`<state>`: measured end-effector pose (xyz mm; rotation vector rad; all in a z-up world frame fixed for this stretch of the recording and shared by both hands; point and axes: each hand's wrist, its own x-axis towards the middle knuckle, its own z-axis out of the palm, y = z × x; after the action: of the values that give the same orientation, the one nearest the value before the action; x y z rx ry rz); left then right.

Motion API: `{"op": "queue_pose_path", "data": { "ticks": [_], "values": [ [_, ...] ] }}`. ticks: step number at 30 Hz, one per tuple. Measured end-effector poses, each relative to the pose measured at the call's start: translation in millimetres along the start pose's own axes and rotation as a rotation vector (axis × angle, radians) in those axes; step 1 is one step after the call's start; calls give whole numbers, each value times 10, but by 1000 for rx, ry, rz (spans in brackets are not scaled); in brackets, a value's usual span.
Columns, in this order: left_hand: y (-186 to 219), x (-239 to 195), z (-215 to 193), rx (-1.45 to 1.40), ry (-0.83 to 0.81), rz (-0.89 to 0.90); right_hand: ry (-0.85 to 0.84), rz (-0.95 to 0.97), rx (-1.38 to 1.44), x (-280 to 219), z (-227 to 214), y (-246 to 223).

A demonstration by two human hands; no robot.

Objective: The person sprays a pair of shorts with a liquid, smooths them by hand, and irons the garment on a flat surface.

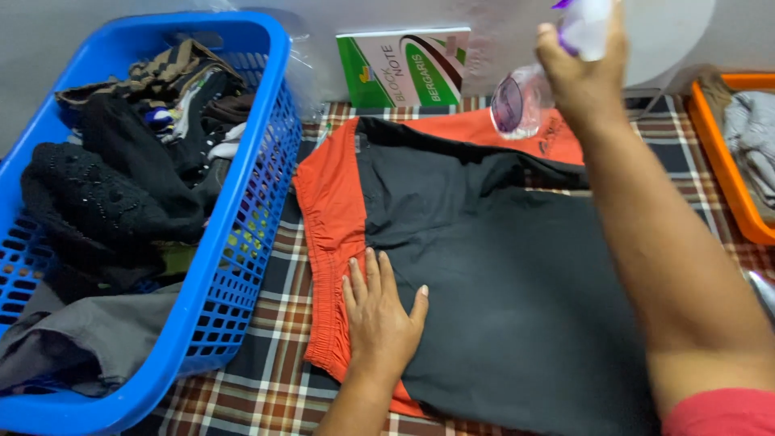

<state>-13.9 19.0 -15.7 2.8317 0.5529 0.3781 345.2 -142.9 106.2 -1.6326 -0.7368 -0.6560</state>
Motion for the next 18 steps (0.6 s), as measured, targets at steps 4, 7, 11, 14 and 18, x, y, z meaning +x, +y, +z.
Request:
{"op": "queue_pose_path", "data": {
  "ticks": [4, 7, 11, 14, 18],
  "values": [
    [-10, -4, 56, 31, 60, 15, -148, 7, -177, -288, -720, -1106],
    [-17, -6, 110, 57, 122, 35, -420, 369, -212, -541, -1232, -1576],
    [-78, 4, 145, -6, 54, 29, -509, 978, -147, -1176, -1864, -1469],
    [-251, 60, 227, -321, 83, 5, -435, 1210, -419, -1386, -2140, -1755],
    [-267, -121, -323, -595, 231, 58, -265, 962, -321, -2006, -2947, -1287]
  ]
}}
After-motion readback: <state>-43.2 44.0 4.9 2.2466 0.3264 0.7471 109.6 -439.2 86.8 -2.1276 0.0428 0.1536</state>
